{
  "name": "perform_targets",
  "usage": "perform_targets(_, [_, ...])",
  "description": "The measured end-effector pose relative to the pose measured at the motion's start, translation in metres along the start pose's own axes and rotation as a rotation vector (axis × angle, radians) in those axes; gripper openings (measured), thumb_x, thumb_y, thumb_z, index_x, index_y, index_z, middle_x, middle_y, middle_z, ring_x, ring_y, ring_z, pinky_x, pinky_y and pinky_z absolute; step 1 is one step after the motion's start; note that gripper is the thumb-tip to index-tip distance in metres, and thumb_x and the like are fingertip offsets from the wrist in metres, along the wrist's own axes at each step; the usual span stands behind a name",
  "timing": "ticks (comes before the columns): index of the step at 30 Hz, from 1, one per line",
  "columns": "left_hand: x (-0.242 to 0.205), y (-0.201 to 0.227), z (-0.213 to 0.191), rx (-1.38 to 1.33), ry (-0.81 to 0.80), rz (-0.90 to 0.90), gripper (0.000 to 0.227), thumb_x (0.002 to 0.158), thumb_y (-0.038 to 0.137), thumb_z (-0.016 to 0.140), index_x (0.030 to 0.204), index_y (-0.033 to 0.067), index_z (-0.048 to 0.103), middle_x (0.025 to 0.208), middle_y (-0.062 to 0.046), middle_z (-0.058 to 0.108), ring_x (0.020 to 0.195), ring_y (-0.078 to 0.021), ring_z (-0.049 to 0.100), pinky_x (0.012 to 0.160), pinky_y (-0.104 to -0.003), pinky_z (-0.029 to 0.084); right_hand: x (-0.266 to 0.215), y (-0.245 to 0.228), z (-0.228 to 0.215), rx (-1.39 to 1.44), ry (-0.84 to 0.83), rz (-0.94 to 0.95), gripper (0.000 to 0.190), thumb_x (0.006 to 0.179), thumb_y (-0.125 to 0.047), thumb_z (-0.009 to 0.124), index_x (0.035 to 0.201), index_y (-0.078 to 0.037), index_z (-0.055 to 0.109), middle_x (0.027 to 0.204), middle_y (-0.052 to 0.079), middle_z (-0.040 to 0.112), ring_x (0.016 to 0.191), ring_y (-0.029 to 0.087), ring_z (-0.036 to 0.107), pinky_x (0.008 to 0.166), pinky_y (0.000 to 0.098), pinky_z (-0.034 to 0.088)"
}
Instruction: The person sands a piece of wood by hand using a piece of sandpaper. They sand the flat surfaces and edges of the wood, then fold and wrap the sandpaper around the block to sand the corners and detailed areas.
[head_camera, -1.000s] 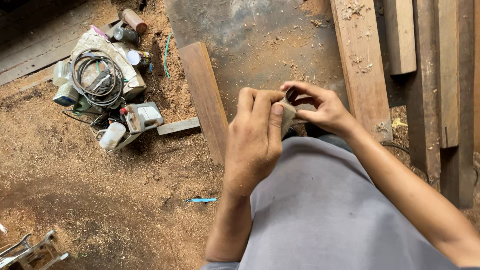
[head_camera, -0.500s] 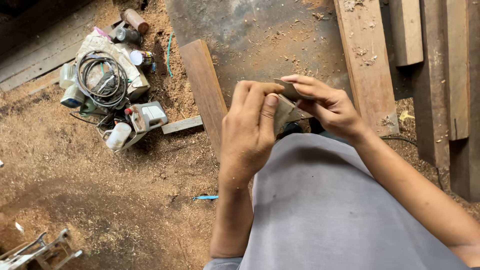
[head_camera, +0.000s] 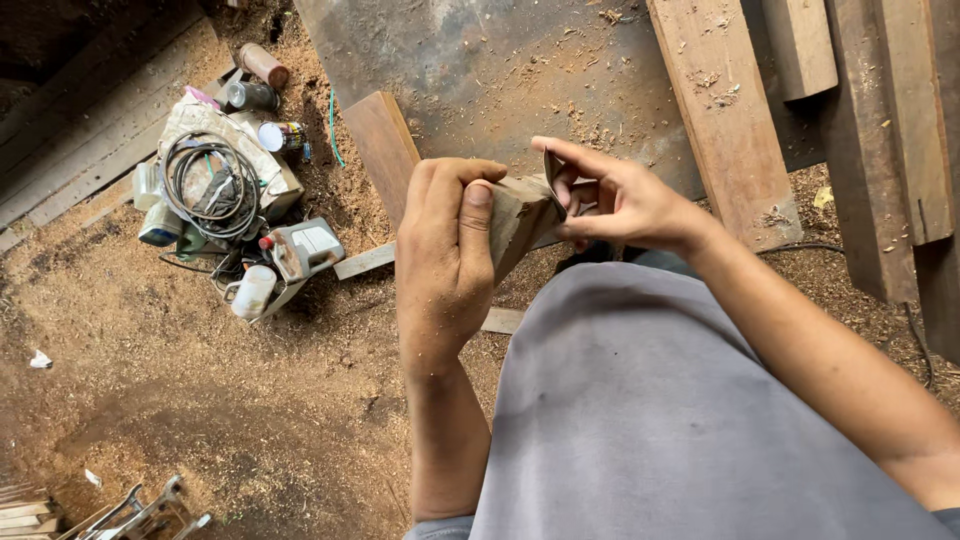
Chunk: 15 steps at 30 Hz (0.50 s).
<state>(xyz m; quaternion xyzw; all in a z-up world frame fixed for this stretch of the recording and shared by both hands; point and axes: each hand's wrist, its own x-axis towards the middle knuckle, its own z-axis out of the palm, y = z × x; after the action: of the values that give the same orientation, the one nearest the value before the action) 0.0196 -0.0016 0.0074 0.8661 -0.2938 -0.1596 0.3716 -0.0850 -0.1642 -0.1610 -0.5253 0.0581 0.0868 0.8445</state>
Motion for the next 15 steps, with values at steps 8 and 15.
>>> perform_targets(8, [-0.003, 0.001, 0.002, 0.008, -0.008, -0.006, 0.026, 0.113, 0.019, 0.045, 0.115, 0.0041, 0.066, 0.109, -0.012, 0.062, 0.099, -0.0237, 0.067, 0.088, -0.035, 0.055, 0.007, -0.009, -0.003, -0.068, -0.03, -0.03, 0.082, 0.079, 0.0, 0.083, 0.153, -0.01, 0.049, 0.093, -0.003, 0.055, 0.091, 0.007, 0.056, 0.084, 0.0248, 0.053])
perform_targets(15, [-0.004, 0.003, 0.005, 0.016, -0.007, -0.014, 0.026, 0.113, 0.019, 0.044, 0.114, 0.0037, 0.065, 0.108, -0.012, 0.061, 0.097, -0.0235, 0.067, 0.086, -0.035, 0.055, 0.002, -0.023, 0.011, -0.103, 0.023, -0.075, 0.084, 0.077, -0.003, 0.086, 0.154, -0.01, 0.051, 0.091, -0.003, 0.055, 0.086, 0.009, 0.056, 0.081, 0.0249, 0.052])
